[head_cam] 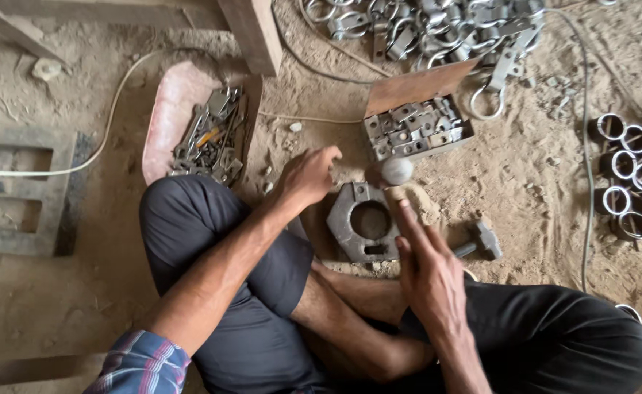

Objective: The person uses a hammer to strike a metal component placed on a large hexagonal metal block, then handles various small metal rings and pins from nearby containers.

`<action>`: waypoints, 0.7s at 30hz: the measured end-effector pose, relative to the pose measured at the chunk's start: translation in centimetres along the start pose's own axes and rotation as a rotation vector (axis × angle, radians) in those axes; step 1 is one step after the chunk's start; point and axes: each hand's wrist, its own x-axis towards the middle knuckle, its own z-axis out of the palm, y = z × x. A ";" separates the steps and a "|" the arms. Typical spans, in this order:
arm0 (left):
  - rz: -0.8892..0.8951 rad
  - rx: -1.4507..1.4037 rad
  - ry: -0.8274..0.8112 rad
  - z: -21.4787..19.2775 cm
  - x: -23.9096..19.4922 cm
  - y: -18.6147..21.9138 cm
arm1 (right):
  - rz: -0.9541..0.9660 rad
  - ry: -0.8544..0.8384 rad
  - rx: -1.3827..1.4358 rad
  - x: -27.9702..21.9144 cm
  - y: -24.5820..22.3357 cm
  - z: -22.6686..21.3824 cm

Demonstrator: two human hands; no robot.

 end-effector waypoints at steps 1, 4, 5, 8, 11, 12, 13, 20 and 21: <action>0.043 -0.021 0.076 -0.3 -0.1 0.0 | 0.026 0.008 -0.010 0.1 -0.3 0.0; -0.002 0.048 0.094 -0.4 -0.1 -0.5 | -0.144 0.150 -0.020 0.1 -1.1 -0.5; -0.046 0.094 0.064 -0.2 0.0 -0.8 | -0.180 0.154 -0.010 0.2 -1.4 -0.5; 0.053 -0.098 0.215 1.4 1.1 -2.0 | -0.138 0.037 -0.031 1.1 -1.8 0.1; 0.021 -0.079 0.220 2.3 1.5 -2.3 | 0.073 -0.228 -0.145 2.0 -2.0 1.1; -0.011 -0.078 0.191 2.3 1.3 -2.1 | 0.071 -0.244 -0.165 2.0 -2.2 1.1; -0.043 -0.077 0.162 2.3 0.6 -1.8 | 0.069 -0.261 -0.185 2.0 -2.4 0.9; 0.257 0.106 0.042 2.4 0.1 -0.7 | 0.041 -0.156 0.003 1.3 -1.2 0.4; 0.205 0.113 -0.046 3.3 0.2 -0.6 | 0.031 -0.120 0.034 1.0 -0.8 0.3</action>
